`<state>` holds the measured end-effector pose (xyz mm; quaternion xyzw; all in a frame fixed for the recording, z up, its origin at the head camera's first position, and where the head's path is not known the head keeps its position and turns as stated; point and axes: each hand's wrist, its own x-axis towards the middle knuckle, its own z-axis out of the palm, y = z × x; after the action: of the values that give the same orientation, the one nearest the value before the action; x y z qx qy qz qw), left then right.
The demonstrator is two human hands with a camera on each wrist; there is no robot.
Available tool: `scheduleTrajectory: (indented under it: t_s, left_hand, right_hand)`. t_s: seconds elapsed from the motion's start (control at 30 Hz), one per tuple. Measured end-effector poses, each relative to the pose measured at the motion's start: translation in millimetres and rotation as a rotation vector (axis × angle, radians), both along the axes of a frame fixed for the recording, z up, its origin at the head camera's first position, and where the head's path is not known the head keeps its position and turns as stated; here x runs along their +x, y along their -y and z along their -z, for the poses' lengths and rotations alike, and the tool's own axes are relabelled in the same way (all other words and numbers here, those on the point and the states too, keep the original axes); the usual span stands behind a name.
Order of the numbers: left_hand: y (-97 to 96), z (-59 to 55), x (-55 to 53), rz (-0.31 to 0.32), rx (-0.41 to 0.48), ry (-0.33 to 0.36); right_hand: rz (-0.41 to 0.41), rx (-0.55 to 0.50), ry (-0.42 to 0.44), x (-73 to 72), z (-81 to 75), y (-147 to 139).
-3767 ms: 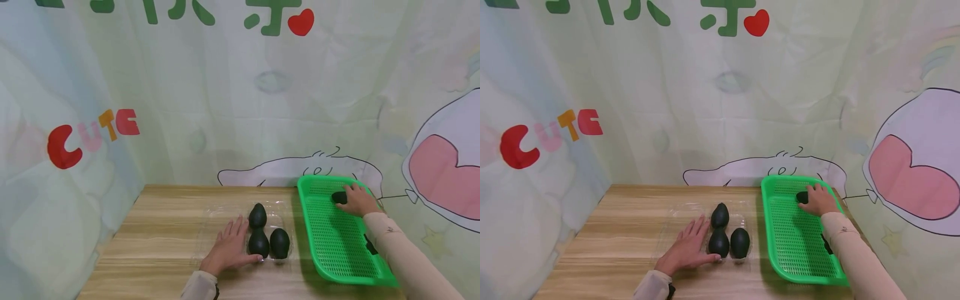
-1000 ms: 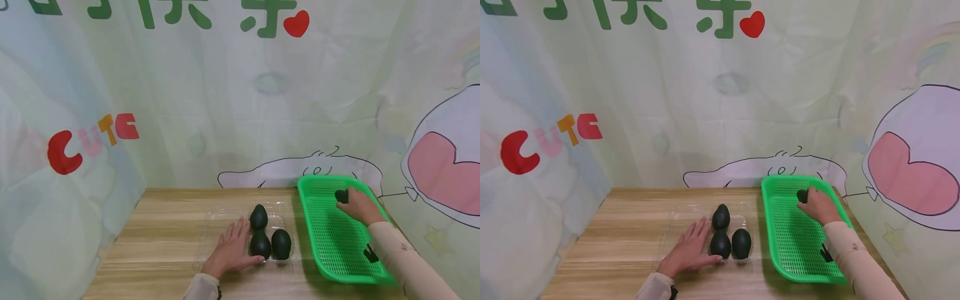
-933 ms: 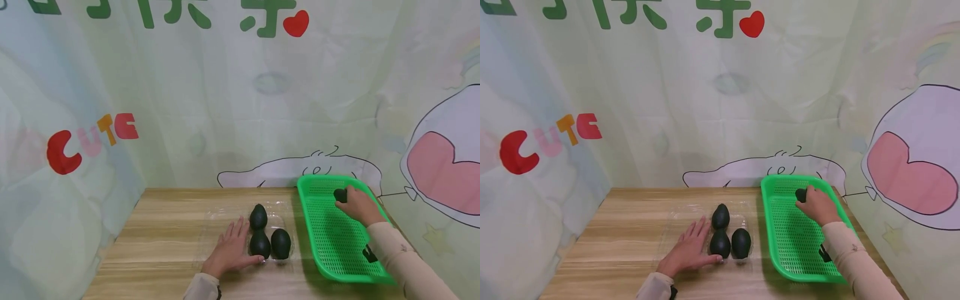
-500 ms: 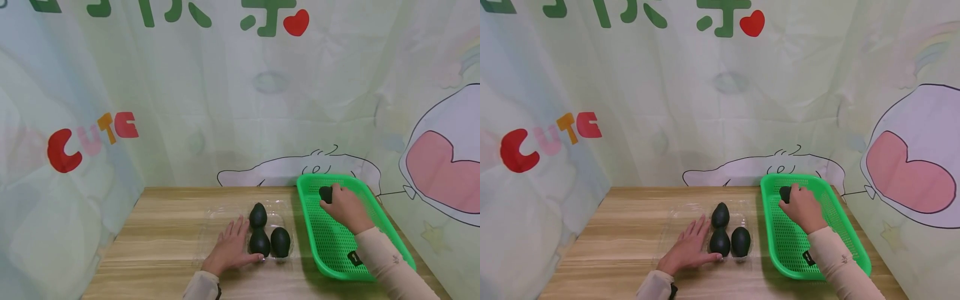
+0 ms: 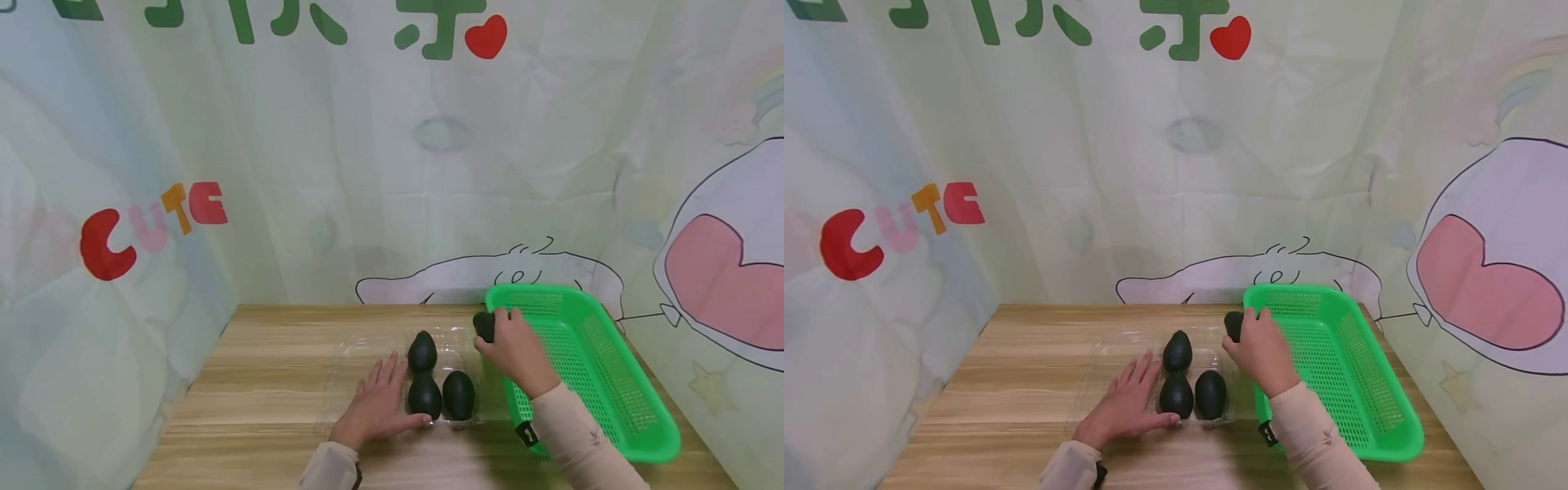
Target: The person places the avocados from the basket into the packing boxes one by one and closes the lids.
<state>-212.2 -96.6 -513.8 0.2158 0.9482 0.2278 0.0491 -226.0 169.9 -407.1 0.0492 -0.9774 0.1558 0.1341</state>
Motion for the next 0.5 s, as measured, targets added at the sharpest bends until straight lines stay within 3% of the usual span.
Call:
scheduleTrajectory:
  t_s: [0.23, 0.5]
  left_hand:
    - [0.2, -1.6, 0.6, -0.002, 0.002, -0.002]
    - [-0.9, -2.0, 0.2, -0.002, -0.011, 0.01]
  right_hand:
    - [0.023, -0.019, 0.035, -6.1, 12.9, 28.4]
    - [0.076, -0.061, 0.068, -18.1, 37.9, 48.2]
